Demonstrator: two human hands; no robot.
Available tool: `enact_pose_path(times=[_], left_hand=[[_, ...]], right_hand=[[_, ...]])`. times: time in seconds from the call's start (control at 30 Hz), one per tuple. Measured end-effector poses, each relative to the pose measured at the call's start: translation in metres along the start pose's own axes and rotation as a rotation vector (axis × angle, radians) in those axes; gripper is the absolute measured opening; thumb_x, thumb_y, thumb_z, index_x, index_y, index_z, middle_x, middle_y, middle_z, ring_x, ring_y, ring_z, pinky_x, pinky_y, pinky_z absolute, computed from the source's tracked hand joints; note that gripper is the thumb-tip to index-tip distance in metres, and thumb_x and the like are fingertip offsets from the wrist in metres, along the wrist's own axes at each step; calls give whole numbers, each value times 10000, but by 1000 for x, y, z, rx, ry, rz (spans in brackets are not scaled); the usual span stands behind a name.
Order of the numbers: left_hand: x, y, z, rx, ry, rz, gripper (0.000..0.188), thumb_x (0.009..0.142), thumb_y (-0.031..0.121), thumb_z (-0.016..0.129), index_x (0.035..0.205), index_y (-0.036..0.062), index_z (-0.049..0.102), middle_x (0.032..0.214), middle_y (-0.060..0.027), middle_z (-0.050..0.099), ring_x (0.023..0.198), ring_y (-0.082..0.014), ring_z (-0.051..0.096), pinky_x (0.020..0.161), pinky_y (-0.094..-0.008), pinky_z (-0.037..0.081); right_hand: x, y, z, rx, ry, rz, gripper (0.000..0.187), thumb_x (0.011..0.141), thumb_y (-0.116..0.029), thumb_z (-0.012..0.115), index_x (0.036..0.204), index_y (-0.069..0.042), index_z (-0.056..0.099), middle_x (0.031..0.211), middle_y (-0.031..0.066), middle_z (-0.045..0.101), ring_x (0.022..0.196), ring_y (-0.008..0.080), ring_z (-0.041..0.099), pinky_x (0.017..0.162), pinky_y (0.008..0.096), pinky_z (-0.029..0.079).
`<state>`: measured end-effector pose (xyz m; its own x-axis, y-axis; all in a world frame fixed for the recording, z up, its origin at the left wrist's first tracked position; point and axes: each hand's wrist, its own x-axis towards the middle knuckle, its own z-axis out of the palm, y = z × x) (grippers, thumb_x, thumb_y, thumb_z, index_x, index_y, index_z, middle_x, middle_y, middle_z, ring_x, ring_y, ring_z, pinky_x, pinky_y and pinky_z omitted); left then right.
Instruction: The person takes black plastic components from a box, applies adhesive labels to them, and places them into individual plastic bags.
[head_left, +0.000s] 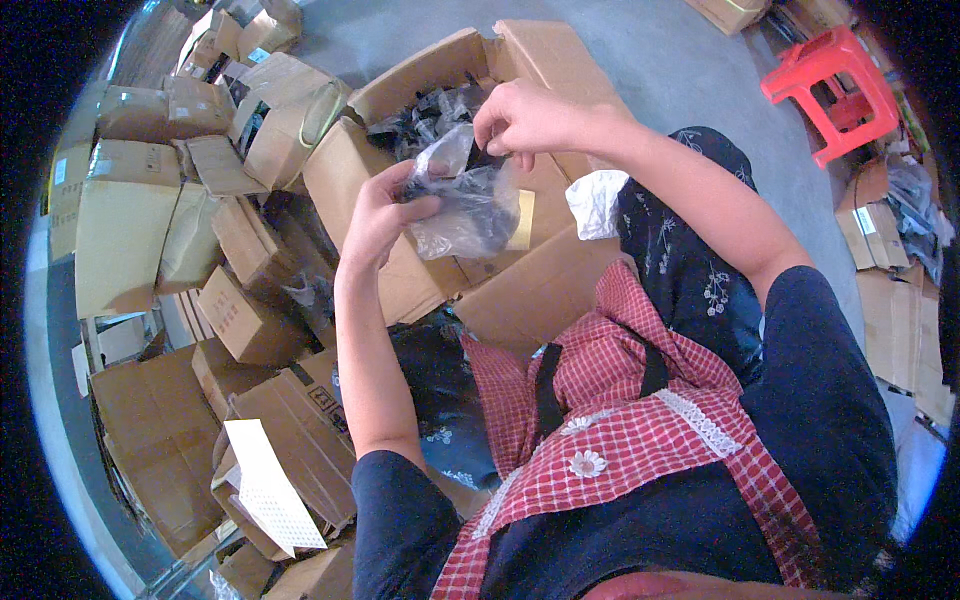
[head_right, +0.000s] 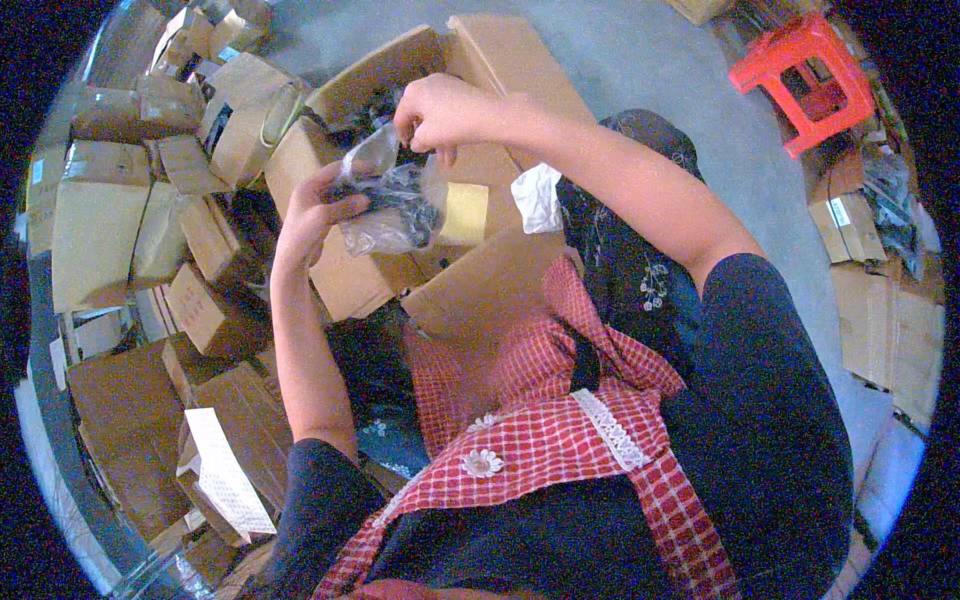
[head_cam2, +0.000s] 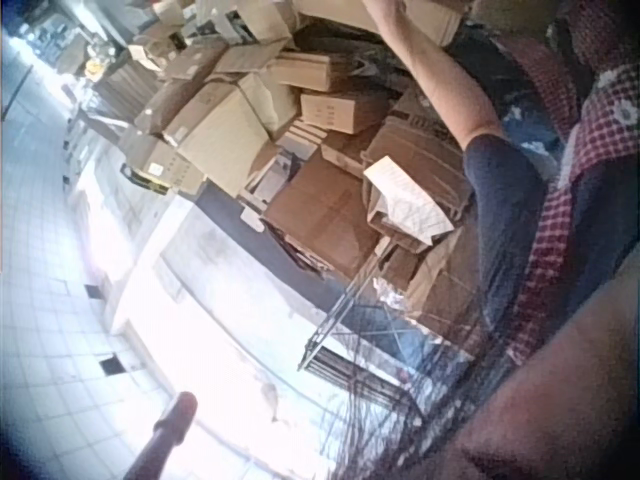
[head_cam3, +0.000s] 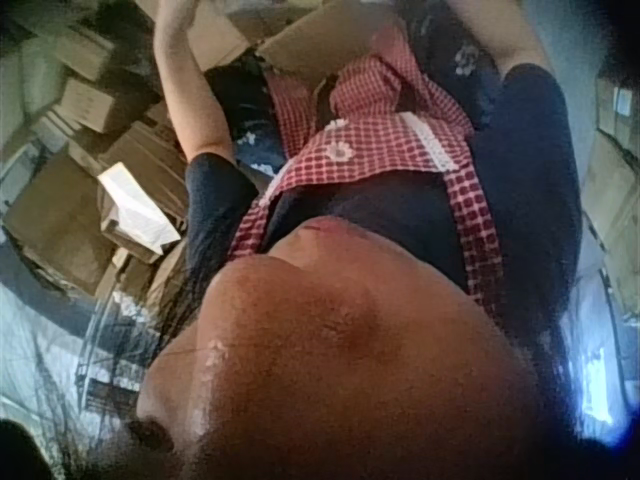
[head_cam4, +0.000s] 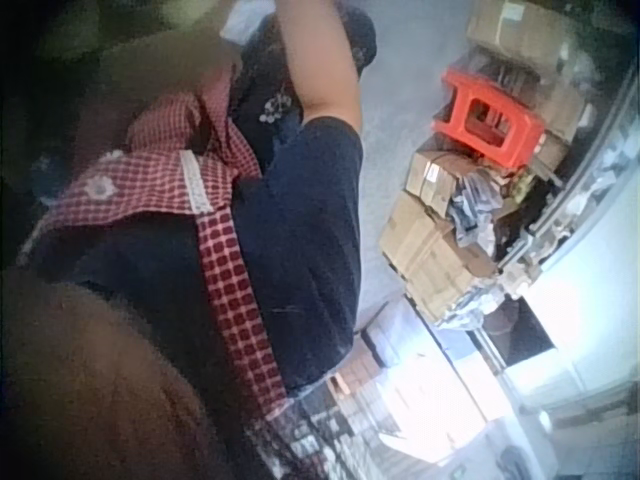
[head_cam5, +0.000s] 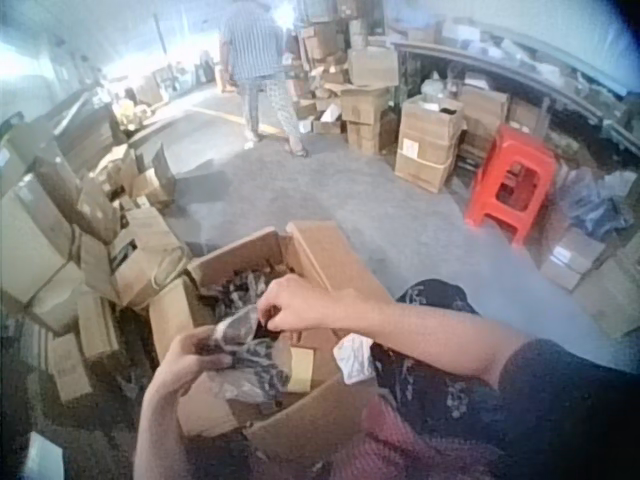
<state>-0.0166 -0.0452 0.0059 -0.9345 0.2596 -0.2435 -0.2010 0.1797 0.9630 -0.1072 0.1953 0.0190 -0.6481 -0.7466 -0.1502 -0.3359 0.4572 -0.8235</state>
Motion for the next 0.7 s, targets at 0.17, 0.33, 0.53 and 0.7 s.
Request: enact_pose_path(times=[0.17,0.33,0.53,0.7], left_hand=[[-6,-1,-7,-32,-106,-23,416,756,0,714,1164,20,638,1054,-50,680,956,-149,626,867,-288,485],[-8,2,2,-108,69,-100,333,711,-50,679,1042,-12,686,870,-46,686,730,-113,615,688,-231,484],[-5,-2,-4,-184,356,-94,308,675,-51,607,965,-17,704,802,-49,678,647,-110,589,588,-218,452],[-4,-5,5,-125,354,-59,281,667,-33,587,921,-15,708,821,-48,680,734,-138,619,704,-270,491]], right_hand=[[3,7,-13,93,-155,52,171,762,20,608,914,79,658,729,114,639,541,167,648,479,277,552],[0,9,-13,199,-156,36,177,810,-45,622,923,87,655,735,116,638,546,168,647,479,281,556],[11,8,-7,277,146,197,504,925,-381,605,1124,75,526,818,174,629,586,220,664,481,326,575],[12,12,1,446,-88,305,581,894,-425,646,1130,88,509,917,216,623,669,293,689,499,373,597]])
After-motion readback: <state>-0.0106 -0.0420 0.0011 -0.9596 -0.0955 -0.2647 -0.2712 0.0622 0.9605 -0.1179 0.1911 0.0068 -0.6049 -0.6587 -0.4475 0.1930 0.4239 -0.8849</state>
